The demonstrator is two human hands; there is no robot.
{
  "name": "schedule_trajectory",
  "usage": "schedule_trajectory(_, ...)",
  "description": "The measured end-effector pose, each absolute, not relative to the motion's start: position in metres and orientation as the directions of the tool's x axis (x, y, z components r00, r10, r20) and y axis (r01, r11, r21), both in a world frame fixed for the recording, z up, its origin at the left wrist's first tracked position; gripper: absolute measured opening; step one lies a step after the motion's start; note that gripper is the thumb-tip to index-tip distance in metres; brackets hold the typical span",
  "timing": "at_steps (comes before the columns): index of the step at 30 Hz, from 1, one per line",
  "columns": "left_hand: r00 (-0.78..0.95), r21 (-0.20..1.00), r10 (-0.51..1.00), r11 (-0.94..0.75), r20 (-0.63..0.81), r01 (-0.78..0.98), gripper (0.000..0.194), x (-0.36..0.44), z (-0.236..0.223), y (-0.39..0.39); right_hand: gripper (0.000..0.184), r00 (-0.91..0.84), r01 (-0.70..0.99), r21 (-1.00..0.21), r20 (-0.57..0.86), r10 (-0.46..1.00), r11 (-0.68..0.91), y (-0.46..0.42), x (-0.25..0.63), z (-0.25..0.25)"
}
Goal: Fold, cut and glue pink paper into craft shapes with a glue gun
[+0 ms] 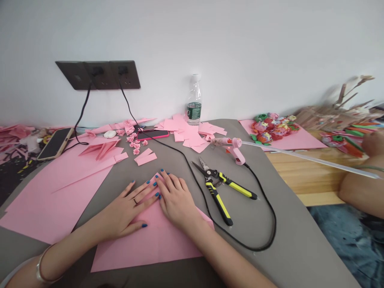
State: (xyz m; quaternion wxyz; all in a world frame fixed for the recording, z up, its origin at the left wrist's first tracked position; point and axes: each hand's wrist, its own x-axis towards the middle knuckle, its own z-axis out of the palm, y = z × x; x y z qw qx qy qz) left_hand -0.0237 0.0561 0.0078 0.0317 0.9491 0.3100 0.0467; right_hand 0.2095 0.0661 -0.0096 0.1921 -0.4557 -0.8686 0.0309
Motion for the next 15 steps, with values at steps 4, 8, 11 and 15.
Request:
schedule_trajectory(4,0.796,0.084,0.602,-0.798,0.064,0.596,0.083,-0.0242,0.0055,0.0563,0.053,-0.509,0.781,-0.231,0.302,0.806,0.58,0.0671,0.2077,-0.0086)
schedule_trajectory(8,0.796,0.09,0.604,-0.795,0.029,0.6,0.085,-0.0246,0.0049,0.0567,0.053,-0.5,0.788,-0.228,0.305,0.811,0.572,0.0682,0.2054,-0.008)
schedule_trajectory(11,0.789,0.124,0.614,-0.784,0.013,0.608,0.083,-0.0253,0.0062,0.056,0.053,-0.503,0.789,-0.222,0.301,0.81,0.573,0.0681,0.2045,-0.0079)
schedule_trajectory(15,0.778,0.203,0.627,-0.767,0.034,0.609,0.077,-0.0239,0.0131,0.0589,0.052,-0.498,0.791,-0.227,0.298,0.814,0.568,0.068,0.2045,-0.0083)
